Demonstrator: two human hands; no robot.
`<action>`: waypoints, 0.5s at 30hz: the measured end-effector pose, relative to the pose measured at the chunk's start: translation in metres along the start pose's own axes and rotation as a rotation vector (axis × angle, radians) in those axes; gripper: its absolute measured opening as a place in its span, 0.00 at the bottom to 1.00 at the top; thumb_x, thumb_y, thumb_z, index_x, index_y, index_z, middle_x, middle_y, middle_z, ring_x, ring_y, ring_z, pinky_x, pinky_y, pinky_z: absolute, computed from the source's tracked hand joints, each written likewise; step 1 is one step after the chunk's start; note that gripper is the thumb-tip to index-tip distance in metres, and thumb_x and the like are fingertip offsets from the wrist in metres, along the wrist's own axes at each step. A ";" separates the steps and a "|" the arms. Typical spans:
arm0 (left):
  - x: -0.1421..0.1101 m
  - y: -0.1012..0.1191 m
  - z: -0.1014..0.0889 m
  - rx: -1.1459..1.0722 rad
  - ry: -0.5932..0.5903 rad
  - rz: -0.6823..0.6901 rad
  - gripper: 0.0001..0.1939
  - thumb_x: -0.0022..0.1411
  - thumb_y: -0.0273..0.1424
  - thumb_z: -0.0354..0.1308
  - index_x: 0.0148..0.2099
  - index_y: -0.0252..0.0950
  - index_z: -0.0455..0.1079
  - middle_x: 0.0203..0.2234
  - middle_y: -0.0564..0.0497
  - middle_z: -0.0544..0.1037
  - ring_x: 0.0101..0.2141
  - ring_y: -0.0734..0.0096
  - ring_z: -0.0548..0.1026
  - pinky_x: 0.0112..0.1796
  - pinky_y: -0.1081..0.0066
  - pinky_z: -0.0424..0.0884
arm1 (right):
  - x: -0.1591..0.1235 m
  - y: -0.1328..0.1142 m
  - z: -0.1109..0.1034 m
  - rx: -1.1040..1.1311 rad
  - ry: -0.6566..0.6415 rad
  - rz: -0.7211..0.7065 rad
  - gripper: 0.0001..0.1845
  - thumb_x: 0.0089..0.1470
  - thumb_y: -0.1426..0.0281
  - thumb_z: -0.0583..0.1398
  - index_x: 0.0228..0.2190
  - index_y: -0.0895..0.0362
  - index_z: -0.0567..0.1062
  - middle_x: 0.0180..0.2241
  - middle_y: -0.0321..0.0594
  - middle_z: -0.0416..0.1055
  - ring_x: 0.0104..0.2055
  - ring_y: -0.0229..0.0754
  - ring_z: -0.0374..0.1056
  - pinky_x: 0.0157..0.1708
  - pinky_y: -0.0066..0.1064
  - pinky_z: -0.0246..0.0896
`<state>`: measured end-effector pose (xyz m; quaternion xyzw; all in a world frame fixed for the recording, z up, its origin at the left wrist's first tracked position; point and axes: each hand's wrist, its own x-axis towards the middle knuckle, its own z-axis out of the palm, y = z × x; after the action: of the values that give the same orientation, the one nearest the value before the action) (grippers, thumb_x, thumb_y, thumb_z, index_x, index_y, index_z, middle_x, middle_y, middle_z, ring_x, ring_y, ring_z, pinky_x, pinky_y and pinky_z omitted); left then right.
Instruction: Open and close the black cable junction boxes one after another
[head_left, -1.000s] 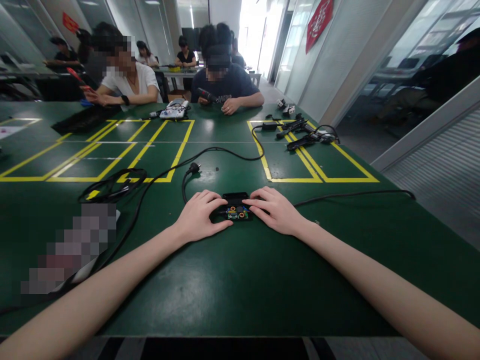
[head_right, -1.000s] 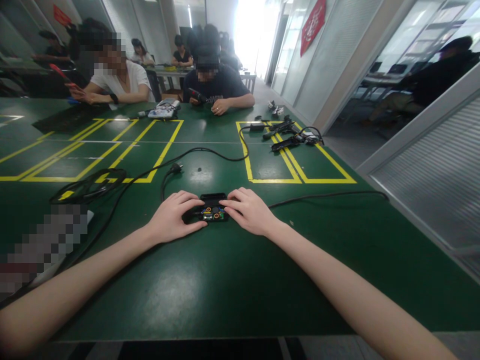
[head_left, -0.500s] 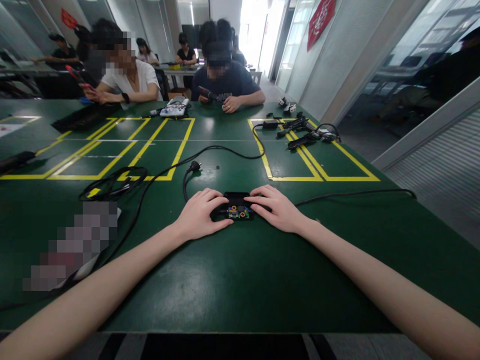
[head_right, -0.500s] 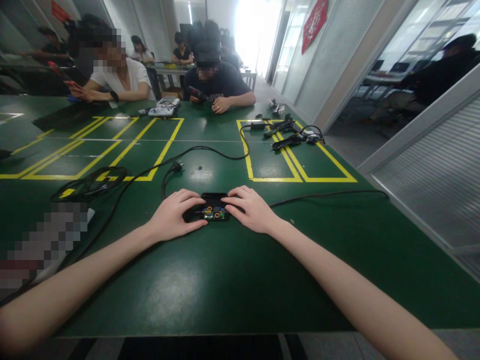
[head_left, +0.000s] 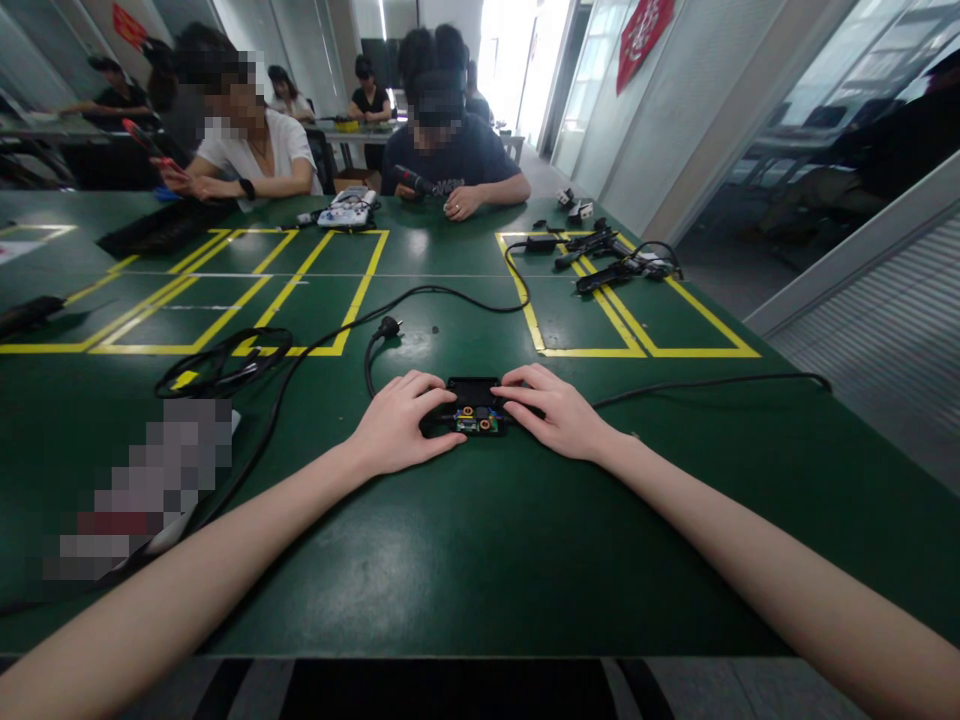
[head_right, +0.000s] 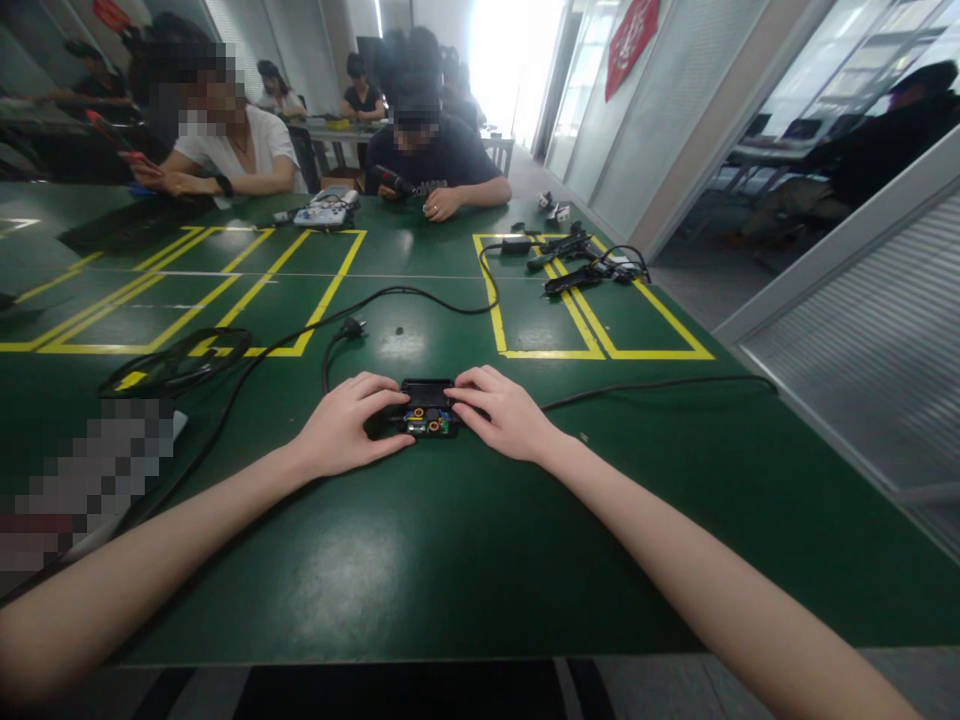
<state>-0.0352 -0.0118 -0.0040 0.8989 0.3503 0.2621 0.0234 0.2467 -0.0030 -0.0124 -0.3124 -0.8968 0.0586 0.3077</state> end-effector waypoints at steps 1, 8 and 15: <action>0.000 0.000 0.000 0.002 -0.003 -0.001 0.21 0.62 0.44 0.67 0.52 0.37 0.74 0.47 0.42 0.79 0.48 0.53 0.77 0.47 0.54 0.76 | 0.000 0.000 0.000 -0.003 -0.001 -0.001 0.18 0.71 0.66 0.53 0.50 0.55 0.80 0.46 0.49 0.75 0.48 0.50 0.71 0.47 0.47 0.73; 0.000 0.000 -0.001 -0.002 0.001 0.009 0.21 0.62 0.43 0.67 0.51 0.36 0.75 0.47 0.42 0.79 0.47 0.53 0.78 0.46 0.54 0.76 | 0.000 0.000 -0.001 0.011 0.003 -0.007 0.17 0.70 0.66 0.54 0.51 0.54 0.80 0.46 0.49 0.75 0.48 0.51 0.72 0.47 0.47 0.74; 0.000 0.000 -0.002 -0.018 0.026 0.024 0.21 0.62 0.43 0.67 0.51 0.35 0.75 0.46 0.42 0.78 0.47 0.54 0.77 0.46 0.55 0.77 | -0.001 -0.003 -0.003 0.129 0.033 0.035 0.16 0.69 0.67 0.55 0.52 0.53 0.79 0.48 0.48 0.74 0.48 0.48 0.73 0.49 0.44 0.74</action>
<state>-0.0360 -0.0125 -0.0027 0.8993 0.3372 0.2774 0.0238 0.2469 -0.0063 -0.0095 -0.3087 -0.8804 0.1166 0.3406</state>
